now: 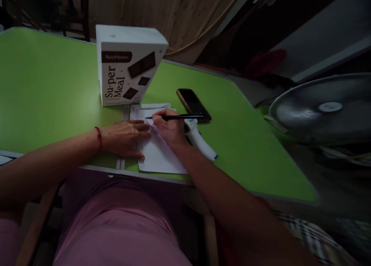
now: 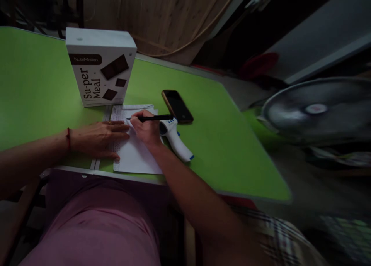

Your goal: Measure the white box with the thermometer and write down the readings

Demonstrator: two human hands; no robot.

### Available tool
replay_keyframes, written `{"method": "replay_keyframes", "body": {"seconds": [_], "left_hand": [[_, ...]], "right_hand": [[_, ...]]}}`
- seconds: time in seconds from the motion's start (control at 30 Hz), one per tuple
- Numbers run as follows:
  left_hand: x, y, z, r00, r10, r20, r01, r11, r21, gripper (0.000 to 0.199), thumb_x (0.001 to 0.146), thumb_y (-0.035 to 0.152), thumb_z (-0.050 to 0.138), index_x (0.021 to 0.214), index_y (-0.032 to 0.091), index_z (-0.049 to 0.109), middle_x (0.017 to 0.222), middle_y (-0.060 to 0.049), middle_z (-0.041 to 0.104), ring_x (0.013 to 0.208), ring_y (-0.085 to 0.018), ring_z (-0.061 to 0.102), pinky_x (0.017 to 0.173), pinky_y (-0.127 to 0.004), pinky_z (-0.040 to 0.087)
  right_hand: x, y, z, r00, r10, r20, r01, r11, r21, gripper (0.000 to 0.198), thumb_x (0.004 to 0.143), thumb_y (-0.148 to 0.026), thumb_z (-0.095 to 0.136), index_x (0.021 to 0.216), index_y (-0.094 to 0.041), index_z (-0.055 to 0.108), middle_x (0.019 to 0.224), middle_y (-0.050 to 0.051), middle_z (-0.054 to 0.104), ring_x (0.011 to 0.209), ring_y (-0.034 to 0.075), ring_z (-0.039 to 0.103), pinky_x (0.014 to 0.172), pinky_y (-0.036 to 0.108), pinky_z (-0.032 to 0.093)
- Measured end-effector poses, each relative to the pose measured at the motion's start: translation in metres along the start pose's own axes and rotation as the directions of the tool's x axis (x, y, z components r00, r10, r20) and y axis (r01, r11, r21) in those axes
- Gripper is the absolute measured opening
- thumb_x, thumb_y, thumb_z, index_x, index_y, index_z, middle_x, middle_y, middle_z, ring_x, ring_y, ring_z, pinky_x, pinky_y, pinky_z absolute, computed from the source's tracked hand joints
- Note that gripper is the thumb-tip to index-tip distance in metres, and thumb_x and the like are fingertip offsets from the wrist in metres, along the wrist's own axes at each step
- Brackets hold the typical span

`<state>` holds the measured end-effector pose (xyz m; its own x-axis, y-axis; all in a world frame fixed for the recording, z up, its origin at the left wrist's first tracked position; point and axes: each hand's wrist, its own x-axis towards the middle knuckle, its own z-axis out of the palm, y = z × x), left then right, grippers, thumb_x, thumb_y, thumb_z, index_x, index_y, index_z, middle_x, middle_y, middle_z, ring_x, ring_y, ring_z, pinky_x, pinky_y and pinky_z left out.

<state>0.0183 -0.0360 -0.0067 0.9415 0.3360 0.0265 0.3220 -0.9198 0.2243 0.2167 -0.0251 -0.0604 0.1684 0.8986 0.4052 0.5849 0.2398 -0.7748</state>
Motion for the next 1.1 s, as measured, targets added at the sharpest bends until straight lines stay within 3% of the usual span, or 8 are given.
{"method": "replay_keyframes", "body": {"seconds": [0.33,0.47,0.63,0.8,0.87,0.93,1.03,1.1], "left_hand": [[-0.002,-0.003,0.003,1.0,-0.001,-0.024,0.001,1.0,0.014,0.052,0.09,0.05,0.072,0.12,0.009,0.064,0.141,-0.023,0.057,0.136,-0.036,0.051,0.118,-0.045,0.039],[-0.002,-0.002,0.002,1.0,-0.004,-0.019,0.005,0.999,0.032,0.048,0.088,0.05,0.074,0.114,0.011,0.066,0.133,-0.02,0.062,0.129,-0.035,0.055,0.112,-0.044,0.044],[-0.003,-0.001,0.001,0.999,-0.03,-0.019,0.031,0.998,0.049,0.047,0.087,0.048,0.076,0.115,0.011,0.067,0.132,-0.02,0.063,0.129,-0.034,0.056,0.112,-0.045,0.046],[-0.004,-0.004,0.003,0.998,0.006,-0.063,-0.004,1.0,0.018,0.043,0.087,0.046,0.076,0.113,0.013,0.066,0.131,-0.018,0.064,0.125,-0.032,0.059,0.111,-0.045,0.047],[-0.009,-0.008,-0.005,0.973,-0.017,-0.228,0.009,0.999,-0.034,0.041,0.09,0.048,0.072,0.115,0.016,0.065,0.131,-0.015,0.064,0.122,-0.031,0.061,0.107,-0.046,0.05],[-0.018,-0.017,-0.02,0.826,-0.128,-0.55,0.09,0.991,-0.094,0.041,0.093,0.054,0.066,0.117,0.021,0.062,0.132,-0.011,0.062,0.125,-0.031,0.057,0.106,-0.049,0.05],[-0.034,-0.044,-0.043,0.309,-0.319,-0.896,0.285,0.93,-0.232,0.067,0.083,0.064,0.074,0.132,0.023,0.049,0.145,-0.012,0.048,0.148,-0.037,0.028,0.118,-0.06,0.034],[-0.042,-0.069,-0.048,0.275,-0.416,-0.867,0.288,0.896,-0.338,0.08,0.082,0.066,0.074,0.142,0.025,0.039,0.146,-0.011,0.048,0.153,-0.037,0.017,0.119,-0.061,0.031]], "right_hand": [[0.002,0.003,-0.011,0.982,-0.188,0.036,0.19,0.975,-0.113,0.014,0.088,-0.025,0.052,0.087,-0.022,0.066,0.081,0.004,0.067,0.078,0.021,0.064,0.077,0.036,0.053],[0.009,-0.002,-0.037,0.83,-0.444,0.338,0.555,0.718,-0.42,0.031,0.094,-0.011,0.044,0.106,-0.018,0.071,0.099,0.013,0.068,0.096,0.027,0.063,0.086,0.041,0.052],[0.004,-0.013,-0.054,0.752,-0.242,0.613,0.653,0.403,-0.642,0.042,0.09,0.002,0.041,0.112,-0.016,0.071,0.111,0.019,0.068,0.099,0.03,0.06,0.083,0.043,0.049],[-0.028,-0.021,-0.055,0.747,-0.307,0.59,0.649,0.53,-0.546,0.033,0.1,-0.012,0.041,0.118,-0.018,0.067,0.123,0.016,0.066,0.106,0.027,0.06,0.09,0.04,0.049],[-0.043,-0.018,-0.053,0.769,-0.335,0.545,0.624,0.58,-0.524,0.027,0.102,-0.027,0.045,0.109,-0.017,0.069,0.119,0.016,0.067,0.103,0.028,0.06,0.09,0.042,0.049],[-0.053,-0.013,-0.05,0.799,-0.379,0.467,0.596,0.598,-0.535,0.03,0.102,-0.033,0.044,0.105,-0.016,0.069,0.116,0.018,0.068,0.104,0.031,0.059,0.092,0.046,0.05],[-0.062,-0.005,-0.044,0.831,-0.425,0.358,0.556,0.635,-0.536,0.03,0.101,-0.033,0.044,0.107,-0.018,0.069,0.116,0.016,0.069,0.109,0.031,0.059,0.095,0.047,0.049],[-0.064,-0.002,-0.041,0.851,-0.422,0.313,0.525,0.667,-0.528,0.028,0.101,-0.032,0.046,0.11,-0.02,0.07,0.117,0.014,0.07,0.109,0.03,0.06,0.094,0.046,0.049]]}}
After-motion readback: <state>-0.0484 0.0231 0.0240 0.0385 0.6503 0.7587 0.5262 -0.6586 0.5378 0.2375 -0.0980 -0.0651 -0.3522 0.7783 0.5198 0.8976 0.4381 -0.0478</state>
